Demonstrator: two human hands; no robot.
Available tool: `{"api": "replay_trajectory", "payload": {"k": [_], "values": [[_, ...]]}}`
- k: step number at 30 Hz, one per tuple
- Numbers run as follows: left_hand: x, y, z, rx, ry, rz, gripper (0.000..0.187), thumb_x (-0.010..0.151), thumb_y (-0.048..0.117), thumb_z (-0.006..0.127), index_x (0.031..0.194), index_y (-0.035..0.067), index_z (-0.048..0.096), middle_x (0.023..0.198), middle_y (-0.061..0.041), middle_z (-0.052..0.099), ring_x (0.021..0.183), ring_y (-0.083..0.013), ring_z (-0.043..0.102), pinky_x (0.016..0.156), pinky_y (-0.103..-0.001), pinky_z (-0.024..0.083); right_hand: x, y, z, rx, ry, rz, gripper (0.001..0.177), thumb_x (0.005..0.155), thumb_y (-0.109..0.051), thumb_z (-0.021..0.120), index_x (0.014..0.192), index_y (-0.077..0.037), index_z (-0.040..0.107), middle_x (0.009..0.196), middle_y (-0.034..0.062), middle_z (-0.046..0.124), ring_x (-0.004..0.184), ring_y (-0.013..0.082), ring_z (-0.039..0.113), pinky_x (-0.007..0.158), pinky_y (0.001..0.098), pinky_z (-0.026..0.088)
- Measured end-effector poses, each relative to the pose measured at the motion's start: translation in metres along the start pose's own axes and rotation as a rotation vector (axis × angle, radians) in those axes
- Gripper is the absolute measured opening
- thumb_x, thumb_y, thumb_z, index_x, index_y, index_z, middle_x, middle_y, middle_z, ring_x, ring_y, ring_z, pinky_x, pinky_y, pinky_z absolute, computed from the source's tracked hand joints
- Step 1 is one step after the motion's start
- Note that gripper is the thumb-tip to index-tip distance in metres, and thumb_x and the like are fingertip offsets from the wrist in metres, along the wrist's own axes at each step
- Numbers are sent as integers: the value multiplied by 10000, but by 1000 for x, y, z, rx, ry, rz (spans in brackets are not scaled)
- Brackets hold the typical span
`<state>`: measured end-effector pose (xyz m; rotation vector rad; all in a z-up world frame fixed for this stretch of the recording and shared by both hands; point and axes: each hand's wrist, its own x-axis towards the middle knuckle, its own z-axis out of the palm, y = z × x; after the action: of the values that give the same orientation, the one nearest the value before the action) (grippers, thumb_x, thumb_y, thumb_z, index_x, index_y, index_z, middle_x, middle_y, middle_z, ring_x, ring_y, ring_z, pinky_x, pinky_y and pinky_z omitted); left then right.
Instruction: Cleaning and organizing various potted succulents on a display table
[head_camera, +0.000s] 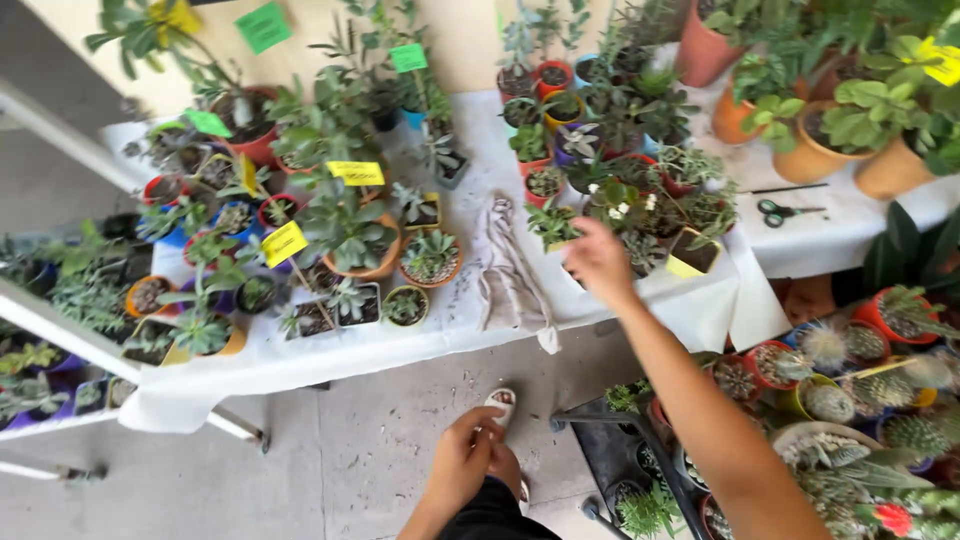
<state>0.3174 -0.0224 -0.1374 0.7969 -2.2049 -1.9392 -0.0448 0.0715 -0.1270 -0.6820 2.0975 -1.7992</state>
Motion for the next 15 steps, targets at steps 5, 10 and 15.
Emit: {"api": "replay_trajectory", "payload": {"k": [5, 10, 15], "values": [[-33, 0, -31, -72, 116, -27, 404, 866, -24, 491, 1141, 121, 749, 914, -39, 766, 558, -119, 692, 551, -244, 607, 23, 60, 109, -673, -345, 105, 656, 874, -435, 704, 1406, -90, 532, 1371, 148, 619, 1185, 313, 642, 985, 404, 514], [-34, -3, -63, -64, 264, -151, 338, 888, 36, 561, 1084, 196, 784, 952, 12, 763, 626, -103, 710, 524, -248, 630, 49, 116, 160, -958, -216, 283, 895, 893, -546, 683, 1549, -59, 318, 1617, 142, 334, 1499, 379, 269, 1193, 515, 301], [-23, 11, -101, 53, 431, -315, 323, 883, 145, 577, 1098, 236, 800, 942, 61, 794, 579, -122, 707, 498, -256, 586, 79, 154, 163, -953, -121, 417, 262, 762, -179, 646, 929, -1, 740, 988, 222, 736, 987, 416, 702, 822, 478, 577]]}}
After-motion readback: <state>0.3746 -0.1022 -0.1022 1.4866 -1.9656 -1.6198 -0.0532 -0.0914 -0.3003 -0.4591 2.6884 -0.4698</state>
